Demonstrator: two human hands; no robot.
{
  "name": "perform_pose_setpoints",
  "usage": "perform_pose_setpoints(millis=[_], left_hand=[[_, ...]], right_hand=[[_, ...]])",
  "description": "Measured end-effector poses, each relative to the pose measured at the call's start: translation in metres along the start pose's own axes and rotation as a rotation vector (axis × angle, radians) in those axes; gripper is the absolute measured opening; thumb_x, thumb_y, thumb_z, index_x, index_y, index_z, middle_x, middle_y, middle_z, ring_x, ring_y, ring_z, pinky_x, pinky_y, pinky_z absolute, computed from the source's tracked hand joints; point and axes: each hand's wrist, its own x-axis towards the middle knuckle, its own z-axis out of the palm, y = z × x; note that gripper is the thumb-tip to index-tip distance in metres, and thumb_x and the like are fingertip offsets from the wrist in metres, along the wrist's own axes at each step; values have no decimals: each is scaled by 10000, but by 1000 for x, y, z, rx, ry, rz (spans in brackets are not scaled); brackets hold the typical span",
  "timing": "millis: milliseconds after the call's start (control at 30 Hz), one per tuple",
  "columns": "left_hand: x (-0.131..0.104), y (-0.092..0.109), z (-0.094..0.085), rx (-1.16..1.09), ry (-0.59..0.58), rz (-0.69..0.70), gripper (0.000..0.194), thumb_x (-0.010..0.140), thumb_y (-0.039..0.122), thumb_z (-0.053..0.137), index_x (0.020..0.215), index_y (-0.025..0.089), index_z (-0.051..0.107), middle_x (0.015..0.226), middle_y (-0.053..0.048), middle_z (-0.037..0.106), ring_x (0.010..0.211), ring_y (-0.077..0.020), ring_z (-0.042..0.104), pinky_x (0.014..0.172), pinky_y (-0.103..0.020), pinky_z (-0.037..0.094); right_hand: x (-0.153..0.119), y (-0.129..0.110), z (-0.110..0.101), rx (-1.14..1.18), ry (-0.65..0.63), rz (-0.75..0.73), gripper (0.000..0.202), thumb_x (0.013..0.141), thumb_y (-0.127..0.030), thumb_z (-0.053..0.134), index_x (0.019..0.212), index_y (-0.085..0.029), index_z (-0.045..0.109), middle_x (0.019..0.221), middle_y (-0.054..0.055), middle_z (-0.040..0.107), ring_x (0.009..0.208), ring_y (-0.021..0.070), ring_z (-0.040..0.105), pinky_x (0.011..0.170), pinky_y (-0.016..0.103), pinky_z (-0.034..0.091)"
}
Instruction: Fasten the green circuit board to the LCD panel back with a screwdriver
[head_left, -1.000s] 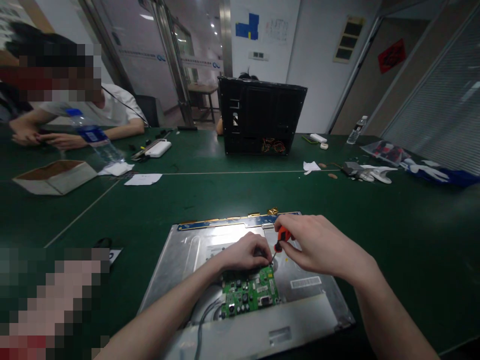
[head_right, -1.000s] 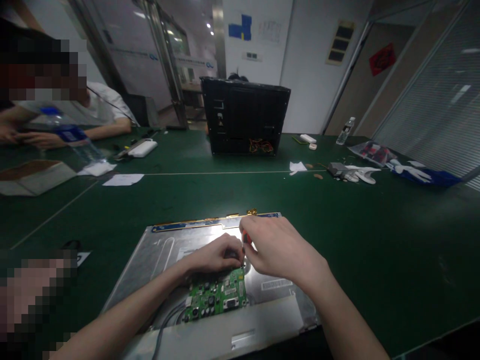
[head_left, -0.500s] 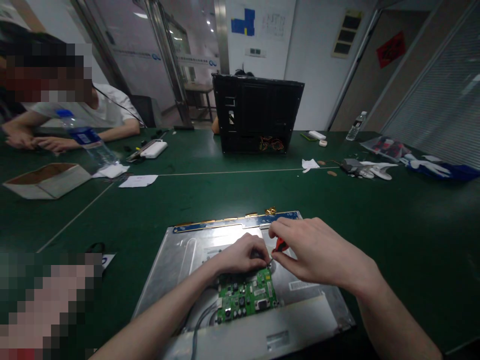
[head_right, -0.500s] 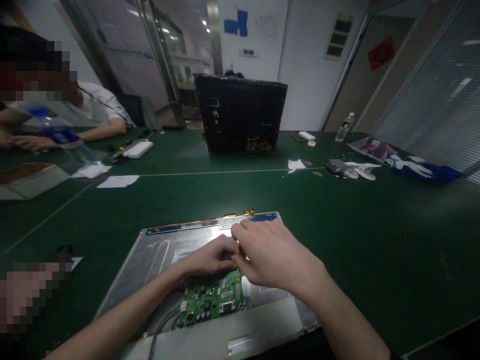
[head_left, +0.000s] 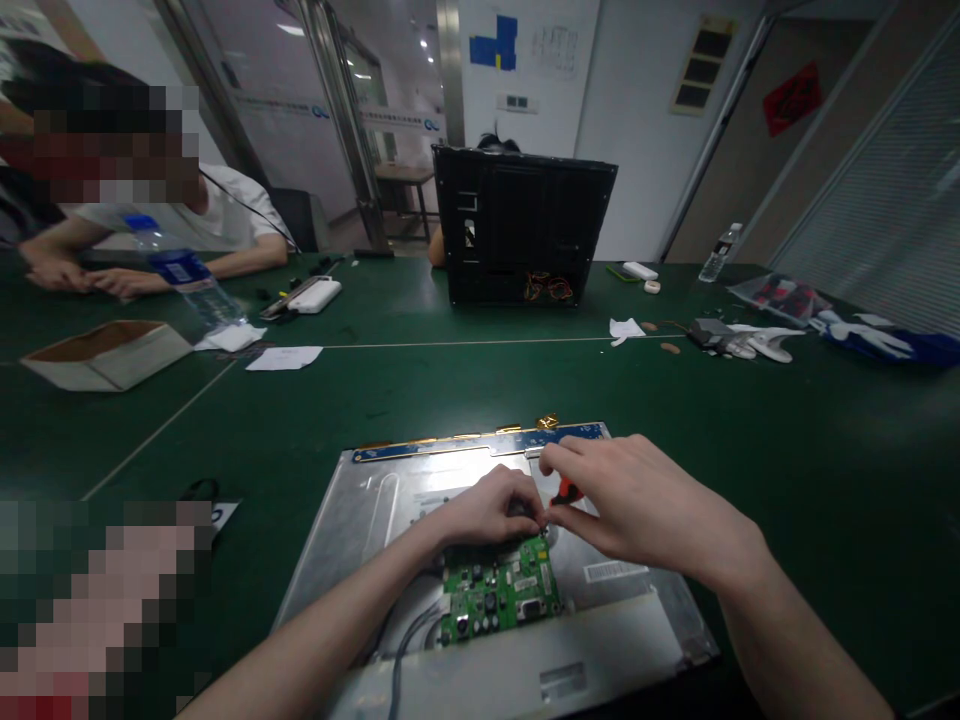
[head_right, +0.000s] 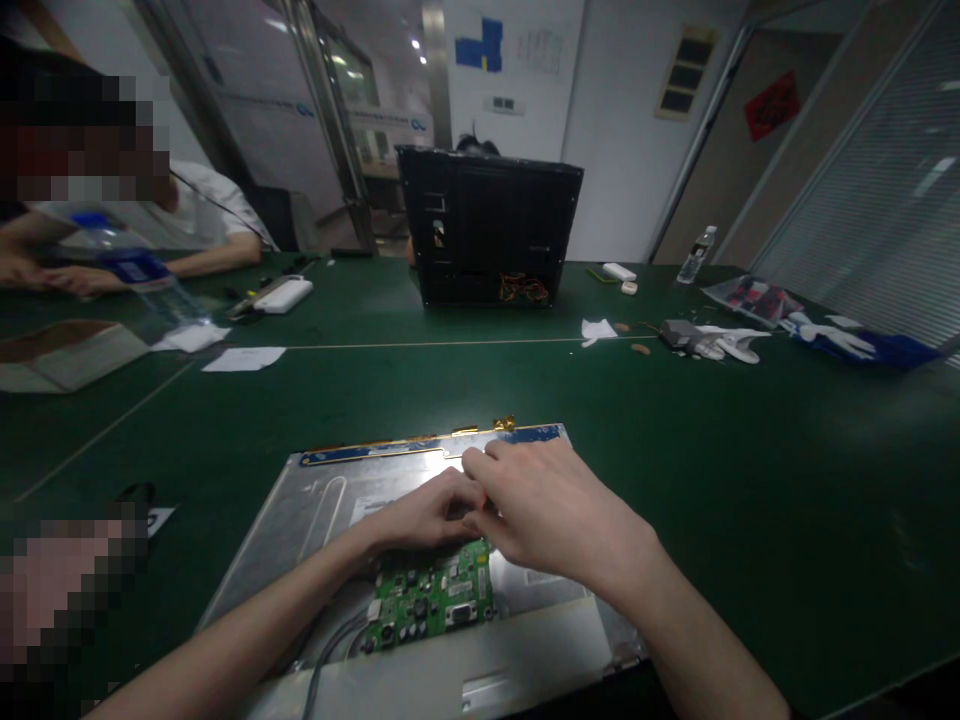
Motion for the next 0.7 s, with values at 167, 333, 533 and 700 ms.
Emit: perform_pose_setpoints(millis=[167, 333, 533, 700], left_hand=[[0, 0, 0, -41, -9, 7, 44, 768, 120, 702, 784, 159, 713, 759, 1, 682, 750, -168, 606, 712, -231, 436], [0, -3, 1, -41, -10, 0, 42, 766, 119, 707, 791, 151, 717, 757, -5, 679, 733, -166, 603, 690, -229, 435], [0, 1, -1, -22, -1, 3, 30, 786, 141, 690, 780, 162, 712, 746, 1, 675, 727, -159, 602, 685, -230, 434], [0, 2, -1, -26, -4, -20, 24, 778, 153, 697, 759, 164, 708, 752, -3, 668, 741, -163, 602, 679, -225, 439]], right_hand=[[-3, -1, -2, 19, -1, -52, 124, 814, -143, 523, 932, -180, 518, 895, 28, 612, 667, 143, 497, 556, 287, 269], [-1, 1, -1, -9, 2, -12, 130, 849, -158, 534, 976, -184, 527, 909, 30, 631, 704, 159, 542, 554, 287, 269], [-3, 3, -1, -10, -5, 16, 74, 888, -225, 539, 957, -197, 543, 881, 20, 637, 732, 165, 566, 562, 284, 277], [-5, 3, -2, -30, -8, -10, 148, 803, -123, 556, 932, -184, 515, 898, 24, 606, 668, 146, 499, 540, 288, 247]])
